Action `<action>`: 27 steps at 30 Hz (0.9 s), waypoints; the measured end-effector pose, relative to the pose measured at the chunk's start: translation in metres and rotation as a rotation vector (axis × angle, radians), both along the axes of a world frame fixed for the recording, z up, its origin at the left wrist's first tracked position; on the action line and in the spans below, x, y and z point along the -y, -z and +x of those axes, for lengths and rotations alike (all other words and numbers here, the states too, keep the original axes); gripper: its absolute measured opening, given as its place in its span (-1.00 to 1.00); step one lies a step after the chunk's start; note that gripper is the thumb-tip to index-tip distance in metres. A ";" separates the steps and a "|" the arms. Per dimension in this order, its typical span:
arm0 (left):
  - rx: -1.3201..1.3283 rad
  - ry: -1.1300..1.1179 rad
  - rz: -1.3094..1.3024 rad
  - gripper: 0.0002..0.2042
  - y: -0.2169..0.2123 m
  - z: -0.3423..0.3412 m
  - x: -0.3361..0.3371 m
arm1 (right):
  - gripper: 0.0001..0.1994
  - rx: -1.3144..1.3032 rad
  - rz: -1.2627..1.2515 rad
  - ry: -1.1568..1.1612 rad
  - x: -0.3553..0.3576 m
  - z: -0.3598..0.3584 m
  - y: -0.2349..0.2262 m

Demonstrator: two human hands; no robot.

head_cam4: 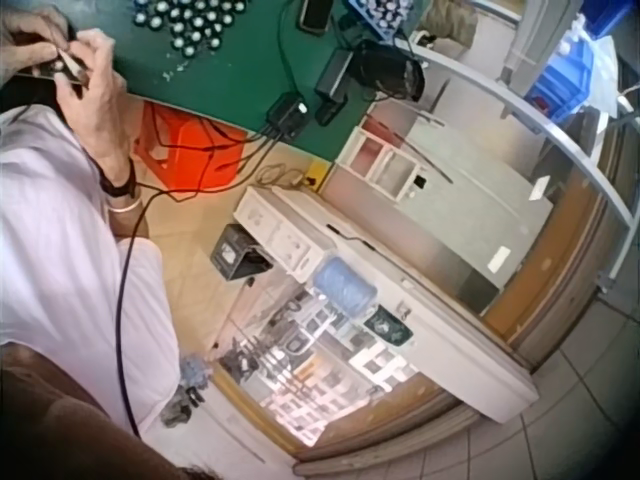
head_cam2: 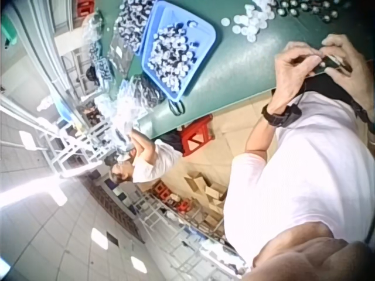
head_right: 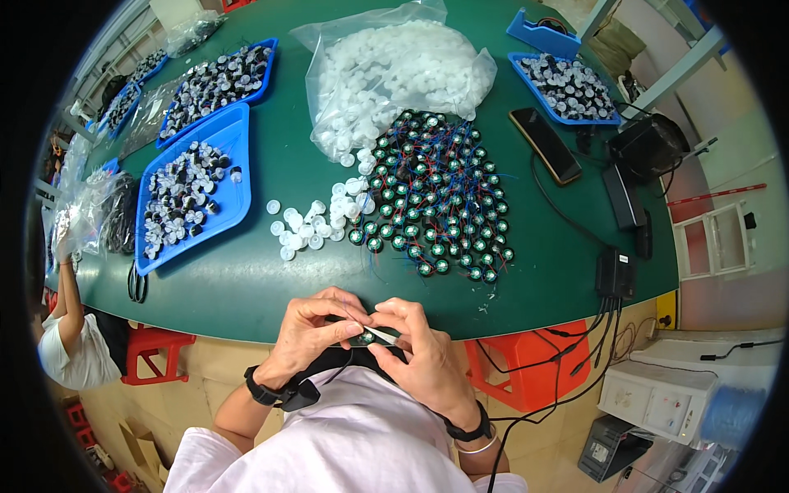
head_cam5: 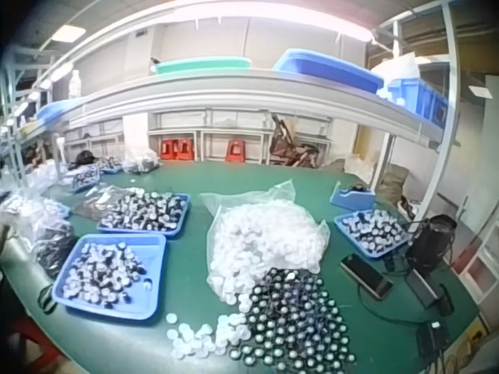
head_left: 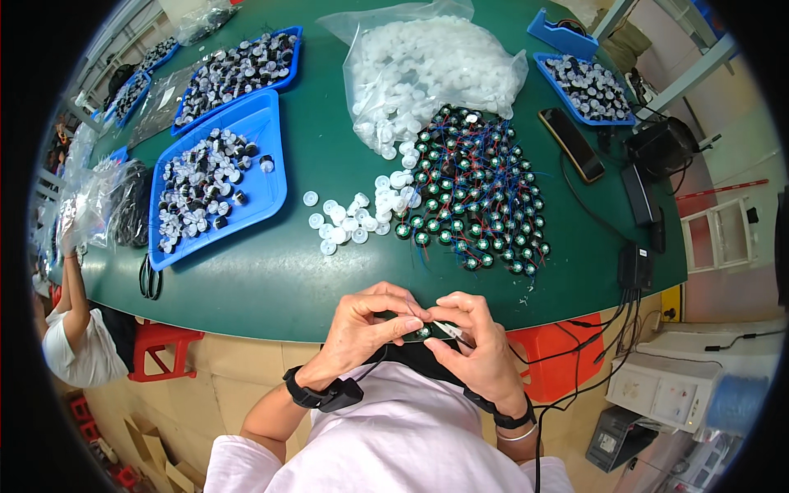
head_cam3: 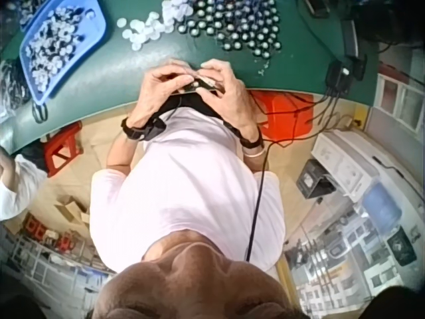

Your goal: Assembling small LED lighting components by fitting caps and wires together.

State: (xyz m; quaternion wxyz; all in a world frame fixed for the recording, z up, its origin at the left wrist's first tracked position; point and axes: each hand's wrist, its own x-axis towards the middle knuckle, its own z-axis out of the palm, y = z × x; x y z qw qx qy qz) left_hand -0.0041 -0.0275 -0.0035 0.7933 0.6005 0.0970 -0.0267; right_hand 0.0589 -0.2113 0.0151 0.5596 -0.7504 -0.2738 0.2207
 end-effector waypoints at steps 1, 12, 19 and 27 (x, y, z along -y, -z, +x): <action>0.002 -0.012 0.005 -0.90 0.001 -0.001 0.001 | -0.49 -0.021 0.012 0.004 -0.002 -0.001 0.000; 0.123 -0.305 0.003 -0.93 0.005 -0.005 0.013 | -0.88 0.295 -0.049 0.154 -0.020 -0.005 -0.005; -0.109 -0.253 -0.426 -0.83 -0.002 -0.008 -0.009 | -0.95 0.179 0.001 0.294 -0.013 -0.006 -0.007; -0.211 -0.069 -0.745 -0.74 0.004 -0.008 -0.005 | -0.87 0.416 0.003 0.261 -0.014 -0.002 -0.009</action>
